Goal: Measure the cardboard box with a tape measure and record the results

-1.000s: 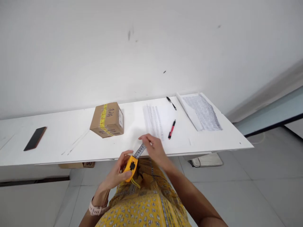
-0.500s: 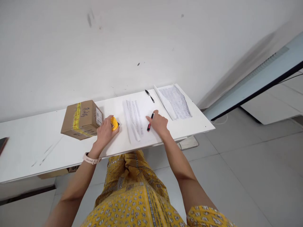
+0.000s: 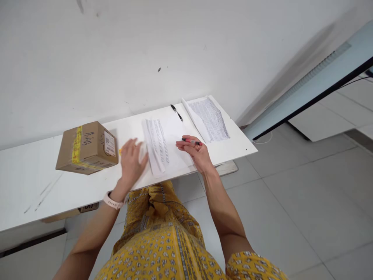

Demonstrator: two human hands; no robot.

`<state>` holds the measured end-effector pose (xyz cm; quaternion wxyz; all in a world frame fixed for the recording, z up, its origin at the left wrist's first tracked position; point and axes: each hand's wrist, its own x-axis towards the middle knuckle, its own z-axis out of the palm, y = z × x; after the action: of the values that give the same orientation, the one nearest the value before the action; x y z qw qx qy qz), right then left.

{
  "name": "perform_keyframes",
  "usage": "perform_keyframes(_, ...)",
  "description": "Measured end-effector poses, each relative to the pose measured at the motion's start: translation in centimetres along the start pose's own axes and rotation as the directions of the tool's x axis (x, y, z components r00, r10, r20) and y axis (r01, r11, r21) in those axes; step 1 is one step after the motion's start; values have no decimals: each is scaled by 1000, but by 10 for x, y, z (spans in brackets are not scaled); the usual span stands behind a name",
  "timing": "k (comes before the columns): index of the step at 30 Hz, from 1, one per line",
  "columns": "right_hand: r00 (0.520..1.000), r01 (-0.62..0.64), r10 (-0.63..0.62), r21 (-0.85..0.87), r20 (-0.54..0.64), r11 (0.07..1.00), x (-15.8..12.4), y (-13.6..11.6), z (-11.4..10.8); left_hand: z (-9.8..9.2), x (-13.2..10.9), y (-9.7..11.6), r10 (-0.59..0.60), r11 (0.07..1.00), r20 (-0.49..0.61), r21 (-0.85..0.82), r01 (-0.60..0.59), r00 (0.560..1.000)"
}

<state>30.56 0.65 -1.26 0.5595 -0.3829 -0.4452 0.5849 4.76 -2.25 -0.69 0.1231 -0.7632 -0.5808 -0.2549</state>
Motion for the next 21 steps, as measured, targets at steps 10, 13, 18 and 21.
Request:
perform_keyframes(10,999,31,-23,-368,24,929,-29,50,30,29,-71,66,294,955,97,-73,-288,951)
perform_keyframes(13,999,26,-11,-388,40,921,-30,57,29,30,-79,67,261,965,91,-31,-259,961)
perform_keyframes(18,1000,23,-21,-451,11,892,-30,62,30,37,-82,68,232,973,19,-16,-231,973)
perform_keyframes(21,998,44,-57,-525,-8,850,-30,63,31,42,-84,65,213,977,-18,-5,-213,977)
